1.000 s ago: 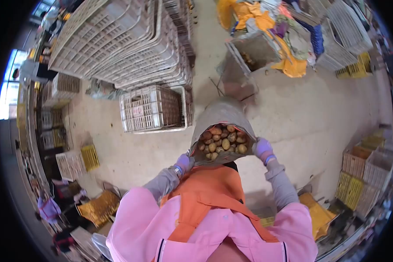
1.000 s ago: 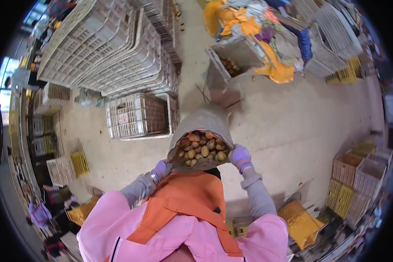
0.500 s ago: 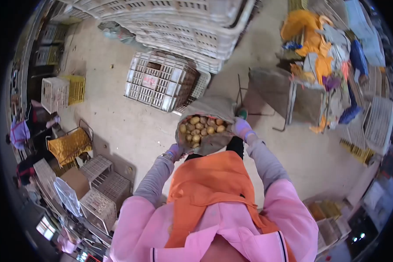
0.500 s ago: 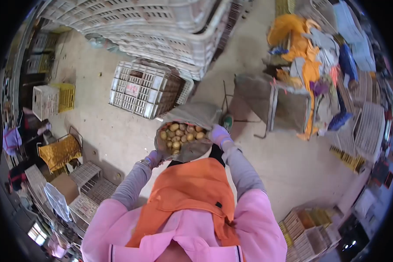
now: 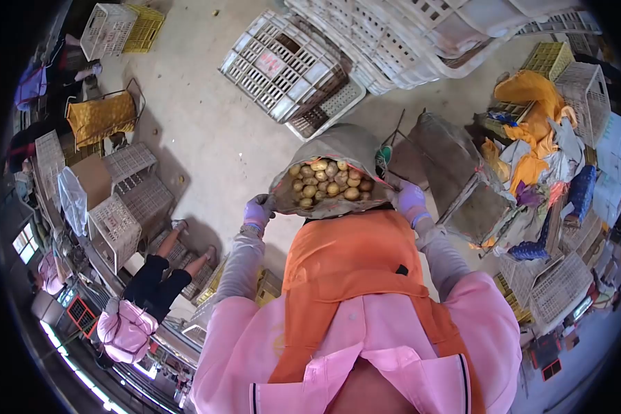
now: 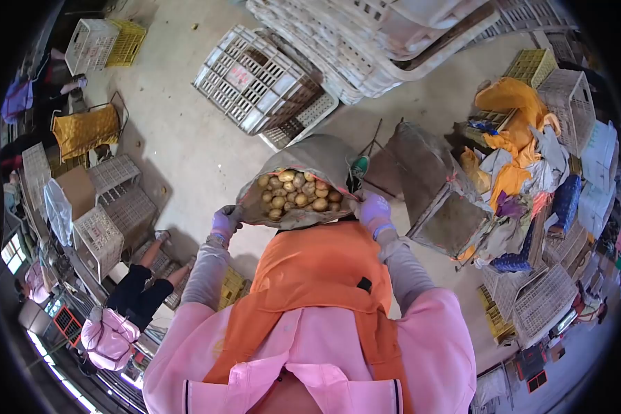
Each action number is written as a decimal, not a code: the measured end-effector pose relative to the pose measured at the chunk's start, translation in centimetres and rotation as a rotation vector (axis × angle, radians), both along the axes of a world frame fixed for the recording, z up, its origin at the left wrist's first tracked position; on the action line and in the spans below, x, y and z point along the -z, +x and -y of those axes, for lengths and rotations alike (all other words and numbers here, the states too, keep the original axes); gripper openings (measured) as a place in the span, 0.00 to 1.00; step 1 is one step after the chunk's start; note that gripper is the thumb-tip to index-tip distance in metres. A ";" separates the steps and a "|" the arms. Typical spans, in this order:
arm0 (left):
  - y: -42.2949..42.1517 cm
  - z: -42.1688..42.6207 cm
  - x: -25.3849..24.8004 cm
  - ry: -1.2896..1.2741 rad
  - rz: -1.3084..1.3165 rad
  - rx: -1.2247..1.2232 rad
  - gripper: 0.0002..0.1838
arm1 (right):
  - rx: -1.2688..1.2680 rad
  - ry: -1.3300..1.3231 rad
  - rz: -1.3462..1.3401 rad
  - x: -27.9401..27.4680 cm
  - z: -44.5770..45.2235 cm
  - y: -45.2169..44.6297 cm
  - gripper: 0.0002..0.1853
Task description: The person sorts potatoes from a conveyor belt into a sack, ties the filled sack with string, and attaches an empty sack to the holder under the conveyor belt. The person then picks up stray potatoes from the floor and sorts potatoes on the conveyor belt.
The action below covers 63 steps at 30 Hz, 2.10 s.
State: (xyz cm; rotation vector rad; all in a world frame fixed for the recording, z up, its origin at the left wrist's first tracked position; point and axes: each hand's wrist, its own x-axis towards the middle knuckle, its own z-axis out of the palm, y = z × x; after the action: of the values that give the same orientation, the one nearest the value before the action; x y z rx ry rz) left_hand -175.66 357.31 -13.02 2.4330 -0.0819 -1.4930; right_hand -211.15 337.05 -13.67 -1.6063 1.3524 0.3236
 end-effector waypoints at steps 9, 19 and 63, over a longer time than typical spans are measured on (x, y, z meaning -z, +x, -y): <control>-0.9 -0.8 -2.8 -0.353 -0.349 -0.636 0.15 | 0.779 0.263 0.405 -1.9 -3.8 2.6 0.10; -4.2 4.7 -9.8 -0.571 -0.589 -0.175 0.20 | 0.605 0.540 0.539 -10.2 -5.1 17.2 0.07; -6.9 3.7 1.6 -0.771 -0.761 -0.234 0.22 | -0.593 -0.620 0.294 -6.5 -3.2 14.5 0.24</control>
State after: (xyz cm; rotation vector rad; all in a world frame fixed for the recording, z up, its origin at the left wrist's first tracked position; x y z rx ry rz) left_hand -182.60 353.65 -14.66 1.1647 -0.1659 -1.7391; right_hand -196.66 340.21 -7.16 -2.4593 0.7547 -0.0029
